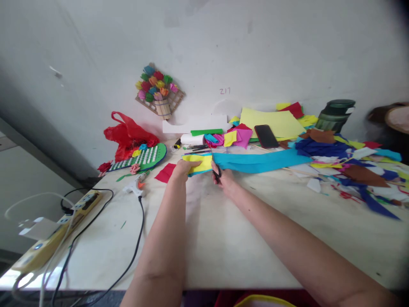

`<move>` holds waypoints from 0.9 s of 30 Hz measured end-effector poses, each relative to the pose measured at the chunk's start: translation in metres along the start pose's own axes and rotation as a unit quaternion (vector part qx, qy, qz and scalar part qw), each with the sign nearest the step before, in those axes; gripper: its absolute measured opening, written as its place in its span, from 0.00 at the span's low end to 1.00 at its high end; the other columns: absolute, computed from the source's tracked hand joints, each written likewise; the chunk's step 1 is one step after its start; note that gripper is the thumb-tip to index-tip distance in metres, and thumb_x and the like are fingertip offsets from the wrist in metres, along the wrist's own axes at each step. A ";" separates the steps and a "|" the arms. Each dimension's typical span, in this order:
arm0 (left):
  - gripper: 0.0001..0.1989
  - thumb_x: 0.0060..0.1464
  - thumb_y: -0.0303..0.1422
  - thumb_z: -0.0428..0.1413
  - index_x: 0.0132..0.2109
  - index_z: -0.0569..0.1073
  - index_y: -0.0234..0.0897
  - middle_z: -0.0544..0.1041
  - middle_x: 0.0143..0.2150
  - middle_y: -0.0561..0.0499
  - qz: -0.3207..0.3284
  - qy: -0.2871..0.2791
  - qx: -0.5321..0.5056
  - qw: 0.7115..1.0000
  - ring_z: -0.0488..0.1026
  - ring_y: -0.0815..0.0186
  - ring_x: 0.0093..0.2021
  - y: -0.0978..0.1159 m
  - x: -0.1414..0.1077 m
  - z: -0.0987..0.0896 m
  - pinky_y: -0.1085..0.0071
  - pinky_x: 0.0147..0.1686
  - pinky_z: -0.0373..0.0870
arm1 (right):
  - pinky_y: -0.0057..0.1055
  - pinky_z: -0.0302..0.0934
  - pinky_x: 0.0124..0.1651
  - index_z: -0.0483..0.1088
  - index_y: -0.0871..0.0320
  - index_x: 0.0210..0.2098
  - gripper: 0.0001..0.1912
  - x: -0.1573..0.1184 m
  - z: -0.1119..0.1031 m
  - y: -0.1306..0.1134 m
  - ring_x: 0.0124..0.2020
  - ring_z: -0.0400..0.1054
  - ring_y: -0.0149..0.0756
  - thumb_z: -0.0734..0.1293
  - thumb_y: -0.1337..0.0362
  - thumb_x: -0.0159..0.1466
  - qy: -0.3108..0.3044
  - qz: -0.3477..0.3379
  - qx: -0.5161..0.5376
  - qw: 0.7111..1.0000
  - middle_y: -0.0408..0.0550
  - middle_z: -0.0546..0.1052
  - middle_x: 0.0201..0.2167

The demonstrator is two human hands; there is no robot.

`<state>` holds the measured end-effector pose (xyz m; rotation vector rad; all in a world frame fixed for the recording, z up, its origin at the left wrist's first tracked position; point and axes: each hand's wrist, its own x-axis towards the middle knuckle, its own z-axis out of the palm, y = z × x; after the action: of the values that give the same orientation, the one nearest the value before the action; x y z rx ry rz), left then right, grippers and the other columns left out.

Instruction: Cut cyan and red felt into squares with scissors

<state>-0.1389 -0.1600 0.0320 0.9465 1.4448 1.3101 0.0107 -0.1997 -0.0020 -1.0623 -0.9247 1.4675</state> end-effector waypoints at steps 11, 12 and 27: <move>0.20 0.20 0.27 0.69 0.28 0.73 0.33 0.77 0.33 0.45 -0.006 -0.012 -0.002 1.000 0.74 0.60 0.35 -0.003 0.003 0.001 0.68 0.33 0.70 | 0.22 0.45 0.12 0.61 0.58 0.17 0.18 -0.001 0.003 0.002 0.11 0.52 0.22 0.69 0.52 0.48 0.033 -0.047 0.004 0.998 0.36 0.61 0.10; 0.20 0.20 0.27 0.69 0.28 0.73 0.33 0.77 0.33 0.45 -0.010 -0.010 -0.002 1.000 0.74 0.60 0.35 -0.002 0.002 0.002 0.68 0.33 0.70 | 0.22 0.46 0.12 0.61 0.58 0.17 0.18 0.000 0.003 0.003 0.11 0.52 0.22 0.69 0.53 0.49 0.035 -0.048 0.001 0.998 0.36 0.61 0.10; 0.20 0.32 0.26 0.67 0.37 0.72 0.36 0.76 0.30 0.49 -0.048 0.079 -0.132 0.987 0.75 0.62 0.32 -0.004 0.013 -0.027 0.69 0.31 0.71 | 0.20 0.41 0.09 0.63 0.59 0.27 0.19 -0.010 -0.007 -0.006 0.12 0.63 0.27 0.66 0.49 0.54 -0.092 0.049 -0.049 0.993 0.44 0.71 0.15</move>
<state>-0.1683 -0.1552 0.0261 0.6035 1.3749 1.4875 0.0202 -0.2091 0.0027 -1.0694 -1.0979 1.6369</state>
